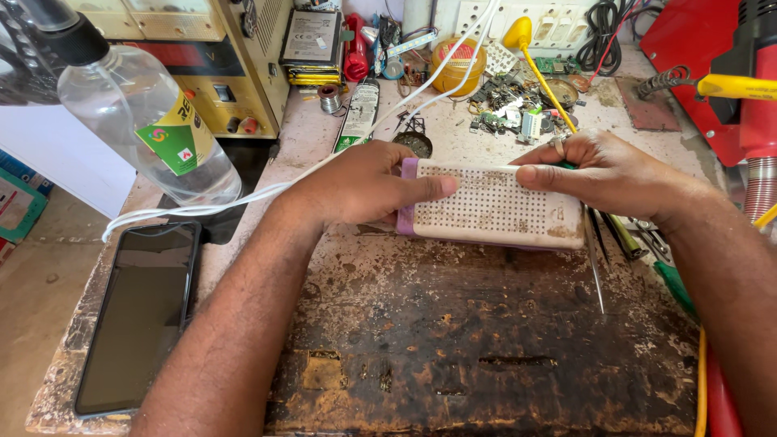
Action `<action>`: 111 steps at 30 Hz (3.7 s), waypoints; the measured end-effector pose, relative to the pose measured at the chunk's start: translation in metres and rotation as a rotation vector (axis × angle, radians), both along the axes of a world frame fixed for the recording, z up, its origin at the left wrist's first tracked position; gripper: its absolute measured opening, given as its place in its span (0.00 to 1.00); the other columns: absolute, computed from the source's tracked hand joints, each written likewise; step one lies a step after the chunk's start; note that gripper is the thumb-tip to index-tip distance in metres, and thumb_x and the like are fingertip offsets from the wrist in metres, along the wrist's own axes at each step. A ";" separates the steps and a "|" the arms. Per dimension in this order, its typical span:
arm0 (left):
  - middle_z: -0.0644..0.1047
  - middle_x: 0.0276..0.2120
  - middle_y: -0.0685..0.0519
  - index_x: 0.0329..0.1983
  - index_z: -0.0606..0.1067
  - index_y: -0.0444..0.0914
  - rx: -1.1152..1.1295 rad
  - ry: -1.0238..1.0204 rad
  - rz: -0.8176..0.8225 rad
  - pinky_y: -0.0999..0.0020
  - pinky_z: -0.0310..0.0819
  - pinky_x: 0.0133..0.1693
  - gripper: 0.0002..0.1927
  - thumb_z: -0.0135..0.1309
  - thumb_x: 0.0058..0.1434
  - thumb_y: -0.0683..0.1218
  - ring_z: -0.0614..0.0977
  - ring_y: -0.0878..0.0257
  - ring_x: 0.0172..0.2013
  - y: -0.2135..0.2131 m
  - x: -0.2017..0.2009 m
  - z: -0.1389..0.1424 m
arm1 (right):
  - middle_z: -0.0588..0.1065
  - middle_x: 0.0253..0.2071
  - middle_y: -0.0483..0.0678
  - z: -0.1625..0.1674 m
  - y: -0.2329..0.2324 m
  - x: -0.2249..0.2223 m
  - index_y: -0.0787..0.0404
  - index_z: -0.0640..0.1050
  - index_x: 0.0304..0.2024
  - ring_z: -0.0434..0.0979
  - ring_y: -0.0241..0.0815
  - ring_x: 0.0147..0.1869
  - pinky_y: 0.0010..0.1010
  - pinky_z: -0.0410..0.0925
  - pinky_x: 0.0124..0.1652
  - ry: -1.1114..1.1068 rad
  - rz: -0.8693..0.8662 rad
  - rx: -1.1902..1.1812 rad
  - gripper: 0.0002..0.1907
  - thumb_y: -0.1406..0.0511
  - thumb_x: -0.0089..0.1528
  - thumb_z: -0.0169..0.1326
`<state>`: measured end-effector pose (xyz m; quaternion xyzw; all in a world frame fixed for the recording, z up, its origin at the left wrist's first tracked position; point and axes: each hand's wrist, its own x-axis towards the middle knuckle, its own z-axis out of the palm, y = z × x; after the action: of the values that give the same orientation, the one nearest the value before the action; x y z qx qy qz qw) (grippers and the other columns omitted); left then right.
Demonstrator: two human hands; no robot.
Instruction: The person uses a green screwdriver to remove screws from the back of a white and purple electronic device. They then separate the back cover from the main body, revealing the internal components.
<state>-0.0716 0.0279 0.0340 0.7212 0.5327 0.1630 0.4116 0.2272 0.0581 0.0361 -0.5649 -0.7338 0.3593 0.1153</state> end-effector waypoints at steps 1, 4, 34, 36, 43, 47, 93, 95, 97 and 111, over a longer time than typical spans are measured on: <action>0.86 0.33 0.50 0.44 0.83 0.41 -0.011 0.001 0.022 0.61 0.86 0.40 0.36 0.55 0.49 0.73 0.90 0.60 0.35 -0.001 0.001 0.001 | 0.86 0.44 0.46 0.000 0.000 -0.001 0.54 0.83 0.55 0.82 0.36 0.48 0.31 0.73 0.49 -0.033 -0.022 0.008 0.25 0.50 0.61 0.59; 0.85 0.39 0.48 0.49 0.83 0.42 0.144 0.094 0.012 0.59 0.82 0.45 0.37 0.59 0.47 0.73 0.87 0.59 0.41 -0.004 0.002 0.006 | 0.86 0.43 0.48 0.003 -0.003 -0.004 0.52 0.83 0.55 0.84 0.38 0.47 0.34 0.74 0.47 -0.105 -0.046 0.044 0.25 0.49 0.61 0.58; 0.72 0.52 0.46 0.60 0.66 0.38 0.614 0.458 -0.191 0.50 0.69 0.53 0.48 0.77 0.39 0.57 0.74 0.51 0.52 -0.028 0.045 0.002 | 0.79 0.36 0.44 0.000 0.014 0.029 0.63 0.81 0.51 0.70 0.26 0.35 0.18 0.58 0.26 0.415 -0.104 0.427 0.31 0.43 0.70 0.49; 0.72 0.52 0.47 0.61 0.65 0.38 0.593 0.457 -0.182 0.51 0.70 0.53 0.49 0.77 0.39 0.56 0.74 0.52 0.51 -0.028 0.046 0.002 | 0.79 0.36 0.45 0.001 0.015 0.030 0.63 0.81 0.51 0.70 0.26 0.35 0.18 0.57 0.26 0.440 -0.112 0.424 0.27 0.47 0.72 0.50; 0.74 0.50 0.48 0.62 0.66 0.37 0.594 0.193 -0.130 0.50 0.73 0.48 0.52 0.77 0.37 0.59 0.77 0.55 0.48 -0.024 0.030 0.009 | 0.80 0.34 0.45 0.013 0.011 0.032 0.60 0.83 0.47 0.75 0.35 0.31 0.27 0.68 0.30 0.108 -0.180 0.269 0.13 0.60 0.67 0.56; 0.77 0.47 0.48 0.59 0.69 0.38 0.500 0.079 -0.060 0.53 0.77 0.51 0.48 0.77 0.38 0.60 0.80 0.57 0.49 -0.018 0.014 0.015 | 0.82 0.37 0.45 0.033 -0.007 0.019 0.55 0.85 0.46 0.78 0.38 0.39 0.31 0.74 0.39 -0.436 -0.036 0.068 0.15 0.57 0.59 0.65; 0.83 0.42 0.47 0.55 0.71 0.32 0.465 -0.547 0.275 0.67 0.87 0.44 0.42 0.70 0.48 0.64 0.88 0.61 0.42 0.007 0.001 0.000 | 0.78 0.46 0.45 -0.038 -0.044 -0.074 0.51 0.86 0.41 0.81 0.45 0.48 0.42 0.76 0.45 -0.102 0.661 0.557 0.16 0.51 0.61 0.57; 0.83 0.42 0.47 0.56 0.70 0.33 0.459 -0.539 0.282 0.68 0.87 0.44 0.42 0.70 0.48 0.65 0.88 0.62 0.42 0.008 0.002 0.000 | 0.78 0.47 0.46 -0.042 -0.039 -0.080 0.52 0.85 0.40 0.80 0.45 0.47 0.41 0.76 0.46 -0.137 0.582 0.681 0.15 0.52 0.63 0.56; 0.83 0.42 0.47 0.56 0.69 0.32 0.445 -0.549 0.273 0.68 0.87 0.44 0.43 0.70 0.48 0.64 0.88 0.63 0.43 0.009 0.004 -0.001 | 0.77 0.48 0.47 -0.044 -0.031 -0.083 0.54 0.84 0.39 0.79 0.48 0.48 0.42 0.75 0.45 -0.174 0.528 0.794 0.14 0.53 0.64 0.56; 0.82 0.46 0.47 0.60 0.67 0.31 0.457 -0.519 0.248 0.67 0.84 0.47 0.46 0.72 0.47 0.61 0.86 0.63 0.45 0.008 0.006 -0.003 | 0.81 0.43 0.46 -0.036 -0.001 -0.047 0.54 0.85 0.41 0.81 0.46 0.43 0.42 0.74 0.41 -0.348 0.236 0.698 0.12 0.56 0.63 0.58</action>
<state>-0.0659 0.0359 0.0307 0.6591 0.4439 0.5039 0.3384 0.1803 0.0573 0.0003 -0.4561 -0.8800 -0.0016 0.1324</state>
